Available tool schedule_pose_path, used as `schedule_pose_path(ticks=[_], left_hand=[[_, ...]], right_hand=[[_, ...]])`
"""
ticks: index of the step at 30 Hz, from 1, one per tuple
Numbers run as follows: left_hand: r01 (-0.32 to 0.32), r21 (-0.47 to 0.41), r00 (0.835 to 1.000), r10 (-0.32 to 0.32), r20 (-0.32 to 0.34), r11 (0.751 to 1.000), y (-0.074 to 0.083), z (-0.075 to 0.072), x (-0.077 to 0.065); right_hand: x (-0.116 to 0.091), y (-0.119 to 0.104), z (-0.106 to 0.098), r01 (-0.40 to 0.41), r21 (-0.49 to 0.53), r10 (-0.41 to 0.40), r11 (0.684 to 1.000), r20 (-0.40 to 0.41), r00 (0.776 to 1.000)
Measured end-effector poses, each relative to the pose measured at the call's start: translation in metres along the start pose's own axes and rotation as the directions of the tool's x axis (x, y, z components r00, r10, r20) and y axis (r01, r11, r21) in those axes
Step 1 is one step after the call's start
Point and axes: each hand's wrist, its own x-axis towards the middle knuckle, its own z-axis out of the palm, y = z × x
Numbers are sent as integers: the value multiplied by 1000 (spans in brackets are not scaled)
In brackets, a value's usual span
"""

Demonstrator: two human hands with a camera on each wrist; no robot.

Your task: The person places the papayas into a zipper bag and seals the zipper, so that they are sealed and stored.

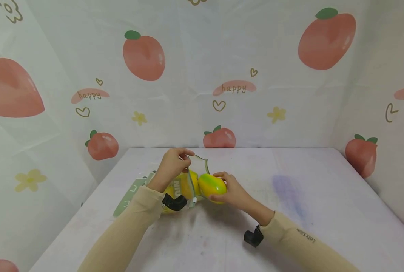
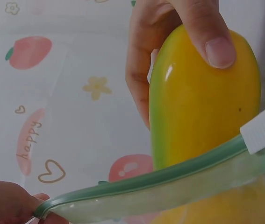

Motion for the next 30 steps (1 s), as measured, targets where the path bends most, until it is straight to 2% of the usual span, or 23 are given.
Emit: schedule_pose_path(ticks=[4,10,23,30], left_hand=[[5,13,1000,-5,3,1000,1,0,1],[16,12,1000,-16,14,1000,1,0,2],[15,50,1000,-16,5,999,3,2,5],[13,39,1000,-13,7,999,5,2,4]], right_hand=[[3,1,0,28,-26,-27,999,16,1000],[6,-4,0,22,-49,-21,999,33,999],[22,-10,0,-23,6,22,1000,81,996],[26,-10,2,1,-25,0,1000,42,999]])
